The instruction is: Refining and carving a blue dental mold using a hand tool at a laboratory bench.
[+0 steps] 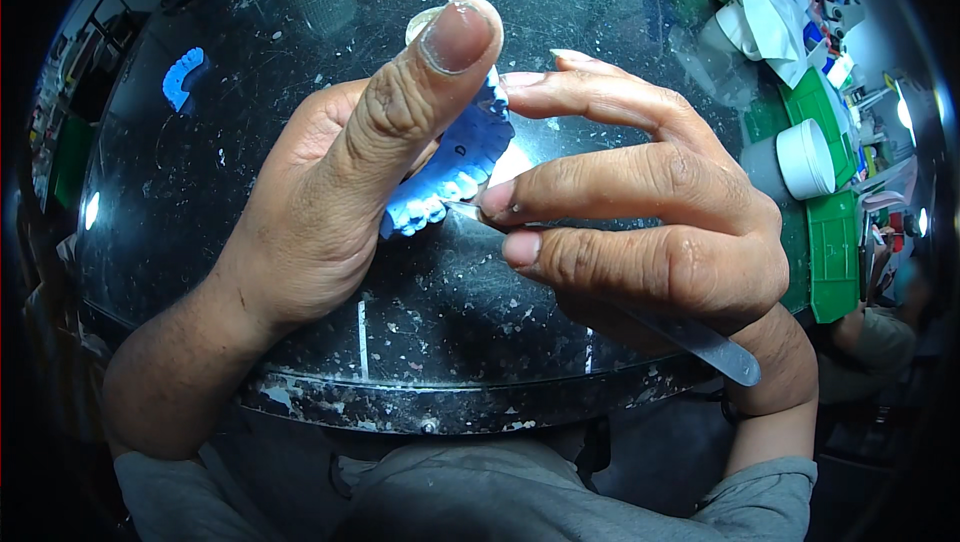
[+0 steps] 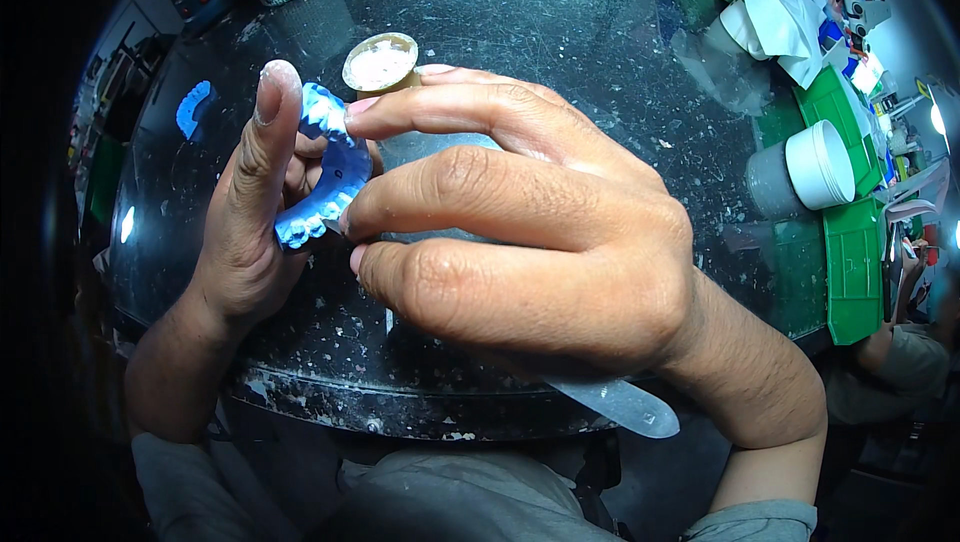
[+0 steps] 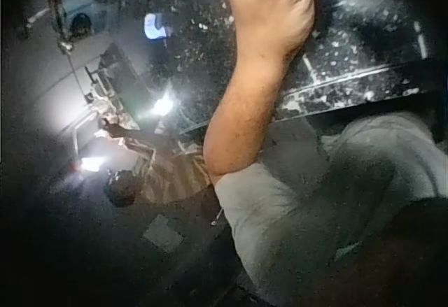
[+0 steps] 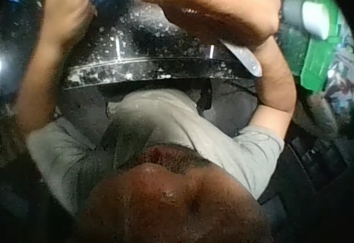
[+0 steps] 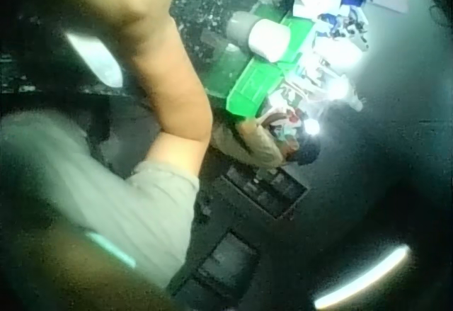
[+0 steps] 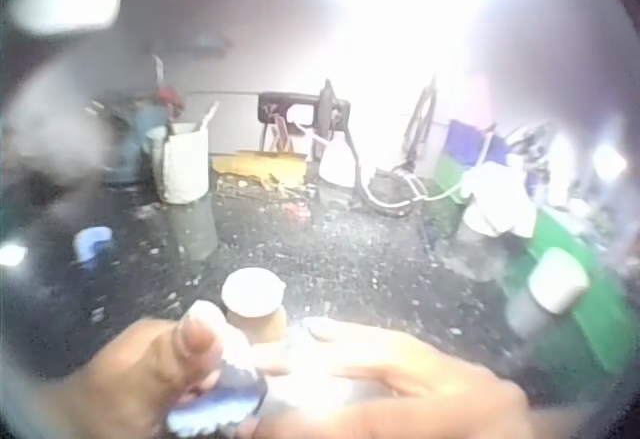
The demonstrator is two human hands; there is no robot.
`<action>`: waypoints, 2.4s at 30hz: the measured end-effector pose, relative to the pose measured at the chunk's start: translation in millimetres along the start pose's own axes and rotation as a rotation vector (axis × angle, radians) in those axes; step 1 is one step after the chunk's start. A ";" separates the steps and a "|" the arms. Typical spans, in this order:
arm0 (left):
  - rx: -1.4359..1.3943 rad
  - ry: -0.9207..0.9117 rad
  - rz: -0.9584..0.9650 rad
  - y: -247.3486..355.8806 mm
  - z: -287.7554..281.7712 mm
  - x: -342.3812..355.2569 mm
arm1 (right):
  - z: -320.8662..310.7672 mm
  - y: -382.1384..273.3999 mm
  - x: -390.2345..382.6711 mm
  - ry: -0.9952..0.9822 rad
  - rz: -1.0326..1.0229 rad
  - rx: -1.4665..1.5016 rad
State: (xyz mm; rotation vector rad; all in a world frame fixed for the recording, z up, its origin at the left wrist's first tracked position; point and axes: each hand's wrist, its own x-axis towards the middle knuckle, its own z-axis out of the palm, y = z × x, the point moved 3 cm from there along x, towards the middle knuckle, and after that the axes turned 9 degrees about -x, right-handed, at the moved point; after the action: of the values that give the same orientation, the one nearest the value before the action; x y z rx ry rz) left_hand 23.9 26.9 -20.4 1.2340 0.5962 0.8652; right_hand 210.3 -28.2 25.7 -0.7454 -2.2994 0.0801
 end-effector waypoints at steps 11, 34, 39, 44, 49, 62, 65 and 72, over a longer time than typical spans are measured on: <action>0.023 0.079 0.008 2.9 2.7 1.4 | 1.9 2.6 -2.9 0.023 0.032 0.011; 0.023 0.338 0.182 10.5 -10.2 11.5 | 16.0 52.9 -8.2 0.288 0.252 0.246; 0.003 0.289 0.066 10.7 1.4 2.9 | 4.6 46.5 -8.8 0.327 0.148 0.164; 0.053 0.304 0.194 12.3 0.0 6.7 | 11.2 44.5 -10.5 0.243 0.188 0.119; -0.011 0.302 0.143 7.7 9.3 9.2 | 12.7 42.3 -8.5 0.269 0.098 0.000; -0.063 0.285 0.040 3.1 13.1 7.2 | 13.9 32.4 -10.3 0.186 0.230 0.055; 0.028 0.326 0.068 0.7 8.3 6.2 | 14.2 31.0 -9.1 0.174 0.220 0.047; -0.043 0.237 0.062 5.0 14.1 7.3 | 13.6 30.7 -7.4 0.169 0.208 0.017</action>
State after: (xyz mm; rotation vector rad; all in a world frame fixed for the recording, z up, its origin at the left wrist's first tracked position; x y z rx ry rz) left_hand 38.0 25.5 -11.6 1.1239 0.7281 1.0804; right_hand 220.9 -4.7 3.0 -0.9447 -2.0543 0.1266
